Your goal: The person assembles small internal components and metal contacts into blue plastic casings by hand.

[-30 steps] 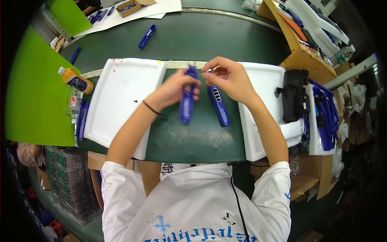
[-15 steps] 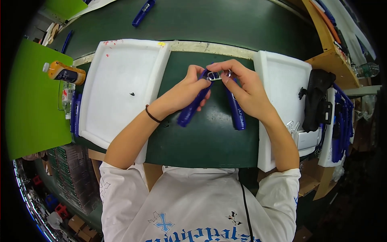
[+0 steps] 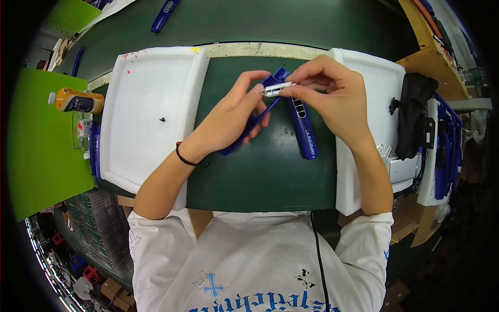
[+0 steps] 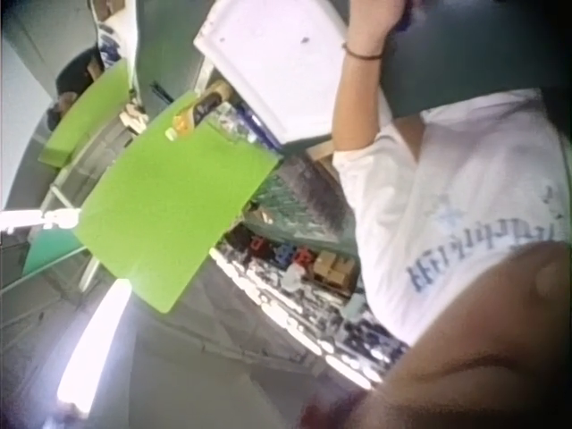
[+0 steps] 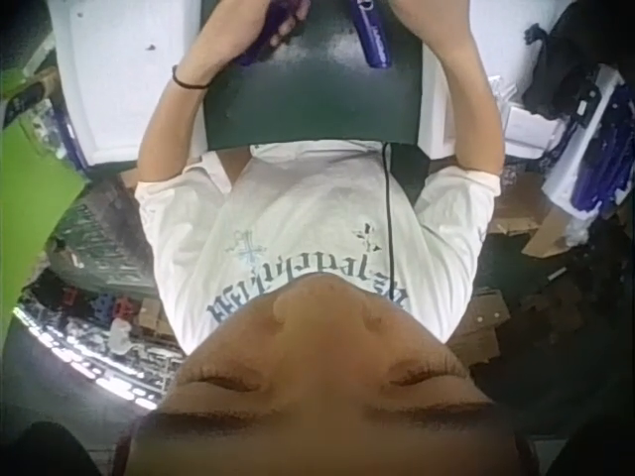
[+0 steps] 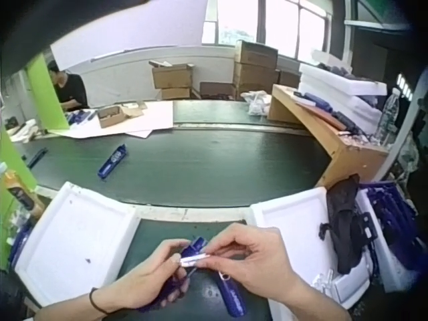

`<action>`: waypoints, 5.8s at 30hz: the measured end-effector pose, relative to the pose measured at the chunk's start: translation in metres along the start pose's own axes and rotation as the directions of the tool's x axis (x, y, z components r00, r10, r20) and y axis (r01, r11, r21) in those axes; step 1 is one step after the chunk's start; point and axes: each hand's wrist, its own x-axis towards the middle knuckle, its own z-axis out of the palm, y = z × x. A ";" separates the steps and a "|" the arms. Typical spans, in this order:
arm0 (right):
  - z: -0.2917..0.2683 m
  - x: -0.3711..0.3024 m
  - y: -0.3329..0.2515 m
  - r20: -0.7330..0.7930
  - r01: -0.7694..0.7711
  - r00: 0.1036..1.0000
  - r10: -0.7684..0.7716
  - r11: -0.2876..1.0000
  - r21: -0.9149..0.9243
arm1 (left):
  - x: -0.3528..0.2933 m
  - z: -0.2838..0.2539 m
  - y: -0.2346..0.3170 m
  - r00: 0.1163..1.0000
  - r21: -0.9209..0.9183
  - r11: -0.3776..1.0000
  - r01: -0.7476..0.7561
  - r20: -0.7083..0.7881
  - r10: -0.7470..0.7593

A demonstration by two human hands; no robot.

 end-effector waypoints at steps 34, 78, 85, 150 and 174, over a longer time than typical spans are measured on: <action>0.010 -0.017 -0.009 0.106 0.318 0.942 -0.320 0.741 -0.592 | -0.002 0.018 -0.019 0.944 -0.002 0.949 -0.315 0.104 0.314; 0.046 -0.021 0.014 0.267 -0.359 0.924 0.274 0.863 0.356 | 0.006 0.057 -0.019 0.860 -0.161 0.883 -0.440 -0.360 0.362; 0.047 -0.023 0.001 0.292 -0.333 0.918 0.268 0.921 0.203 | 0.003 0.040 -0.019 0.911 -0.151 0.922 -0.356 -0.274 0.306; 0.031 -0.013 0.047 0.132 -0.256 0.957 0.257 0.966 -0.029 | 0.023 -0.093 0.030 0.491 0.815 0.554 -0.171 -0.417 0.765; 0.024 -0.016 0.074 0.124 -0.262 0.950 0.285 0.949 -0.177 | -0.459 -0.024 -0.570 -0.739 -0.726 0.639 0.256 -0.573 -0.355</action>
